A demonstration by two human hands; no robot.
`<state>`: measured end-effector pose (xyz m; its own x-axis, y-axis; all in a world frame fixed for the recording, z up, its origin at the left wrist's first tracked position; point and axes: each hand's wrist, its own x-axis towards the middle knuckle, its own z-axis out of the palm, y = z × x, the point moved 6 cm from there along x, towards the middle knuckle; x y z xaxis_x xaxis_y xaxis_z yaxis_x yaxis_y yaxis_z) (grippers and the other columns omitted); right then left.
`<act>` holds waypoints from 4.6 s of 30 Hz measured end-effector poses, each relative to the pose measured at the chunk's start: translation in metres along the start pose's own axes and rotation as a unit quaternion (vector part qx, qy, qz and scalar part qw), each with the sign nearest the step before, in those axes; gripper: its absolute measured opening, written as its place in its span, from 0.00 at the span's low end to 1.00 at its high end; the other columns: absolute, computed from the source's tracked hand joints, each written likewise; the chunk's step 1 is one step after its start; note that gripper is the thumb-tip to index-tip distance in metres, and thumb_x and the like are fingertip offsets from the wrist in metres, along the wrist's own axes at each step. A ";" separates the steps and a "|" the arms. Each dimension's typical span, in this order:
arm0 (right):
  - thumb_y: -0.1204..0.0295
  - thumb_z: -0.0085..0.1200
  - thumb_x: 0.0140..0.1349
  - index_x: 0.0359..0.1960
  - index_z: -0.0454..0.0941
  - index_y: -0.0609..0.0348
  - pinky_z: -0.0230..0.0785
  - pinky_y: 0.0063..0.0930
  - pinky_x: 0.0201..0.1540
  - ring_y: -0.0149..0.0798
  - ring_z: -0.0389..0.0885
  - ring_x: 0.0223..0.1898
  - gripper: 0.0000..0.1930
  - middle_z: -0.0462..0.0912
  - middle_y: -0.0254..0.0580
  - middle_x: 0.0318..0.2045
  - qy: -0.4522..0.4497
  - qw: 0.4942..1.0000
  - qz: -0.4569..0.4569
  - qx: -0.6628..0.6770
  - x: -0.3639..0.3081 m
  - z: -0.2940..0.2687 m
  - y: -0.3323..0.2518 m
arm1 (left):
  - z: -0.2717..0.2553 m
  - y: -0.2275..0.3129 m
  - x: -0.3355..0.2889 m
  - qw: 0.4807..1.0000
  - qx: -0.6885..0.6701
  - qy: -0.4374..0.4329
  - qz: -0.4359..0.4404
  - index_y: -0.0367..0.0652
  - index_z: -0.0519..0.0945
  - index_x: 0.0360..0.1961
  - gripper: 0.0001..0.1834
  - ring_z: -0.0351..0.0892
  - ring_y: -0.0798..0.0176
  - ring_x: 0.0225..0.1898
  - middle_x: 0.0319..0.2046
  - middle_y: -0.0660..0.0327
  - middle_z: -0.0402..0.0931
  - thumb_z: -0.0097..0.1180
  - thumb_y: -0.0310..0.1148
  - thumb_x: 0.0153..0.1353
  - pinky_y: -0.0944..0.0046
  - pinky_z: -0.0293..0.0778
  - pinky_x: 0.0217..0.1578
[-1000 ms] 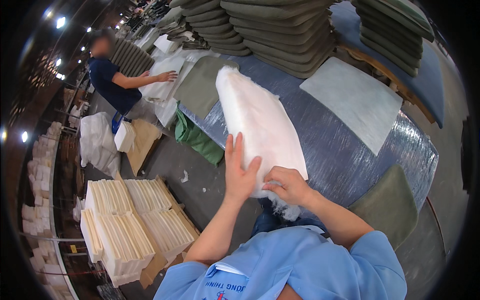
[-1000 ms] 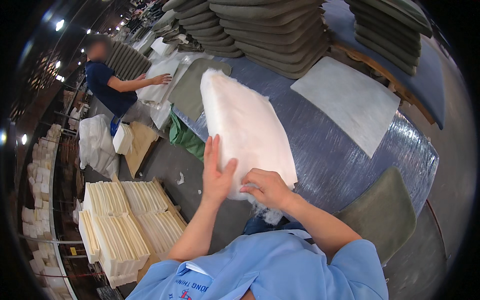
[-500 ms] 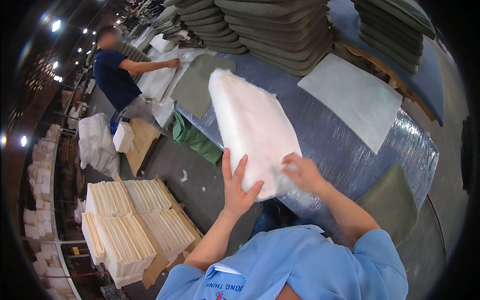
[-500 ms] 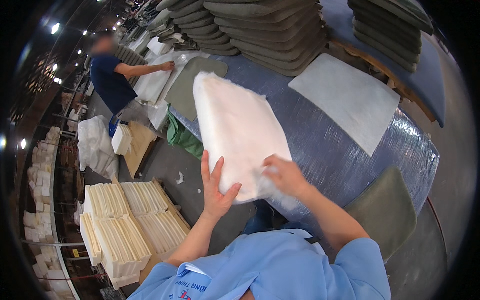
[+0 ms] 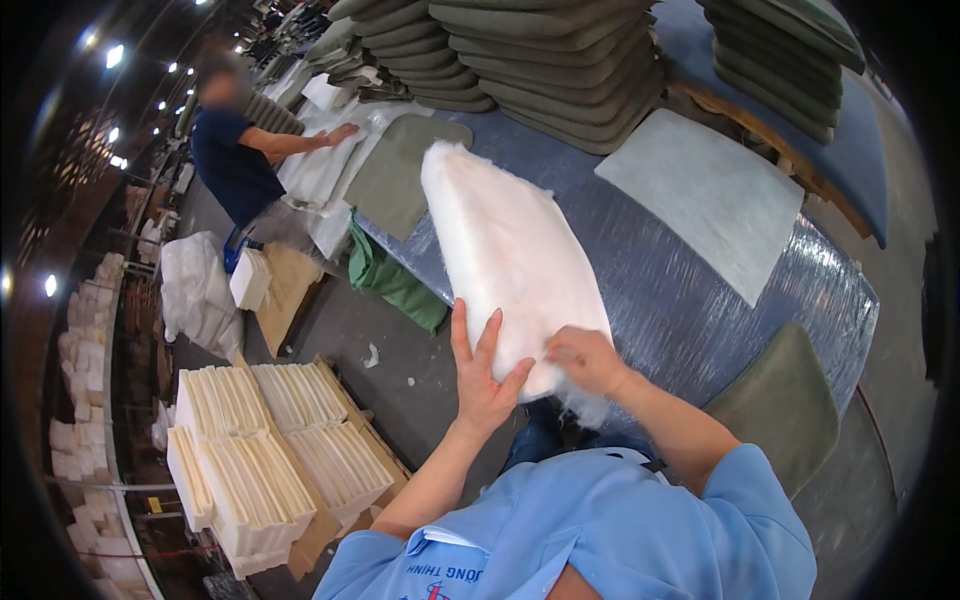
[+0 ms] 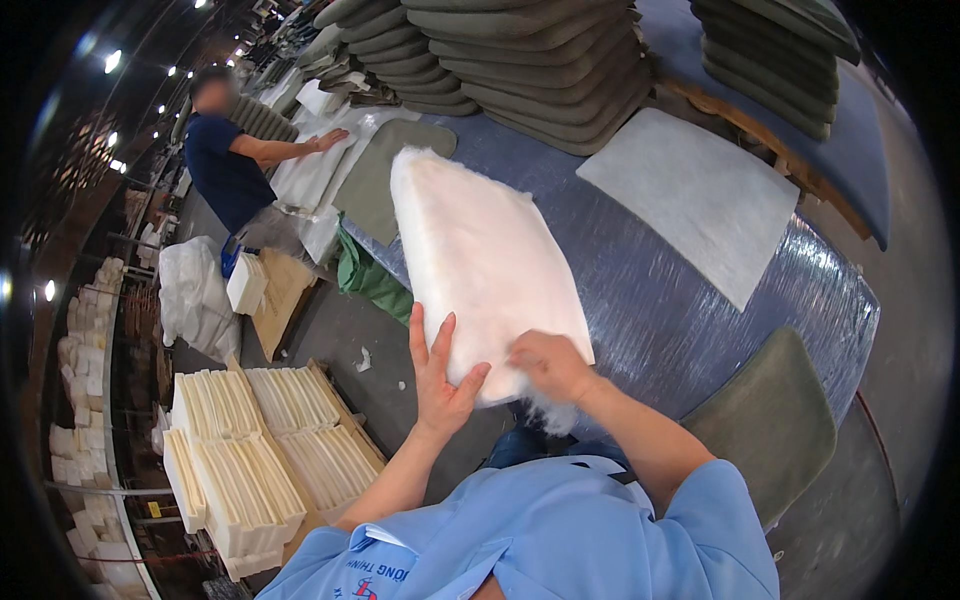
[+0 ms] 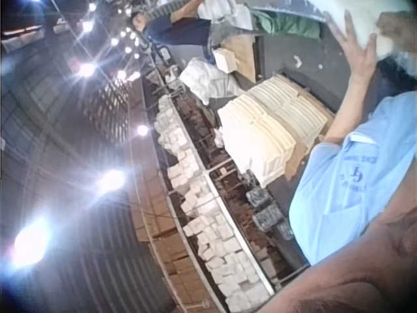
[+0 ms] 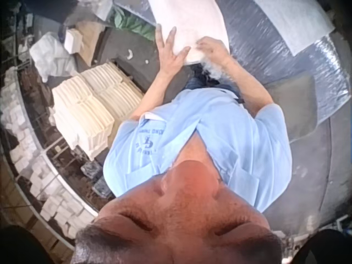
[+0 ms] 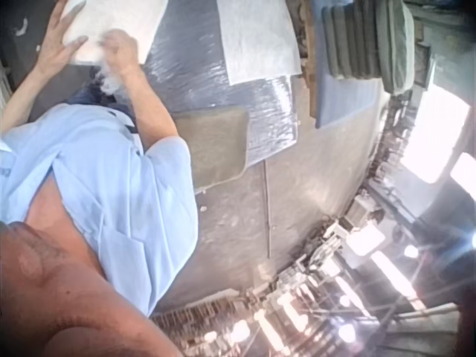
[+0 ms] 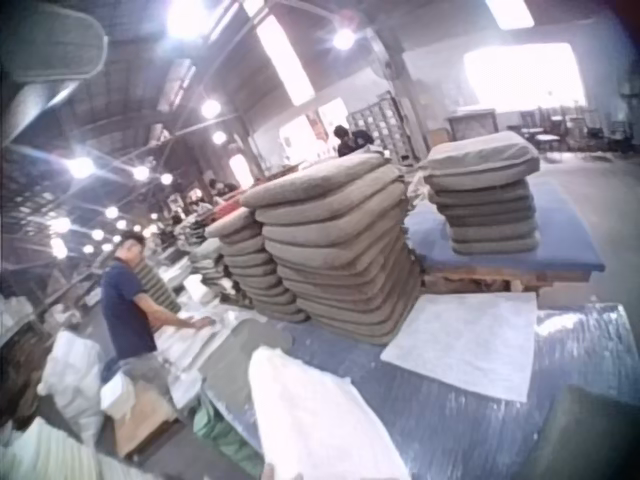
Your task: The person folds a white foam sheet on a table, repeatedly adjusting and compressing it by hand. The person then places the folded foam aside and picks up another foam sheet to repeat the process.
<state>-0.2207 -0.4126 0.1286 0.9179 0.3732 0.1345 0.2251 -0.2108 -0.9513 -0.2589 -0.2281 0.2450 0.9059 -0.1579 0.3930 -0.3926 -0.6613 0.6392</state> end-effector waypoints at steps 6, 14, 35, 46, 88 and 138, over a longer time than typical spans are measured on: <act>0.66 0.63 0.65 0.43 0.83 0.58 0.77 0.43 0.44 0.58 0.87 0.40 0.10 0.87 0.56 0.38 0.076 0.984 0.111 -0.115 -0.038 -0.062 0.043 | -0.005 -0.003 -0.002 0.999 -0.030 -0.004 0.011 0.41 0.66 0.77 0.37 0.44 0.38 0.82 0.82 0.41 0.39 0.60 0.43 0.72 0.45 0.49 0.77; 0.63 0.66 0.66 0.49 0.82 0.56 0.78 0.36 0.43 0.50 0.88 0.39 0.14 0.87 0.49 0.38 0.005 1.000 0.008 -0.010 -0.031 -0.013 -0.118 | 0.003 -0.002 0.000 0.978 -0.185 0.057 -0.072 0.37 0.58 0.80 0.32 0.37 0.47 0.84 0.84 0.50 0.38 0.35 0.42 0.81 0.50 0.38 0.80; 0.57 0.70 0.61 0.53 0.81 0.62 0.79 0.41 0.48 0.52 0.87 0.41 0.26 0.88 0.50 0.39 0.023 0.990 0.135 -0.030 -0.042 -0.005 0.000 | 0.009 0.001 -0.003 0.994 -0.052 0.082 -0.058 0.35 0.64 0.77 0.31 0.48 0.40 0.81 0.80 0.40 0.49 0.48 0.31 0.75 0.47 0.48 0.77; 0.61 0.60 0.69 0.51 0.81 0.63 0.78 0.40 0.45 0.44 0.88 0.39 0.18 0.88 0.53 0.39 0.209 0.951 0.134 0.182 0.072 -0.069 -0.002 | 0.009 0.009 0.003 0.996 -0.028 0.069 -0.053 0.35 0.67 0.76 0.30 0.50 0.42 0.81 0.80 0.40 0.48 0.48 0.30 0.74 0.48 0.51 0.77; 0.76 0.58 0.62 0.55 0.82 0.57 0.75 0.35 0.59 0.50 0.86 0.51 0.18 0.87 0.48 0.49 0.217 0.948 0.231 0.020 0.001 -0.069 0.091 | 0.008 0.001 0.004 0.995 -0.029 0.078 -0.058 0.39 0.73 0.73 0.28 0.55 0.41 0.79 0.80 0.41 0.50 0.53 0.30 0.73 0.48 0.55 0.75; 0.70 0.58 0.64 0.49 0.79 0.59 0.77 0.49 0.47 0.62 0.86 0.43 0.14 0.86 0.60 0.38 0.051 0.991 0.097 0.083 0.024 -0.021 -0.069 | 0.007 0.018 0.007 0.994 -0.025 0.073 -0.073 0.40 0.77 0.70 0.26 0.52 0.39 0.80 0.80 0.42 0.49 0.54 0.28 0.71 0.50 0.54 0.76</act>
<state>-0.2069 -0.4083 0.2037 0.9686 0.2460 -0.0364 -0.0078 -0.1159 -0.9932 -0.2580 -0.2460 0.2546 0.9227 0.0481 0.3825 -0.2689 -0.6309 0.7278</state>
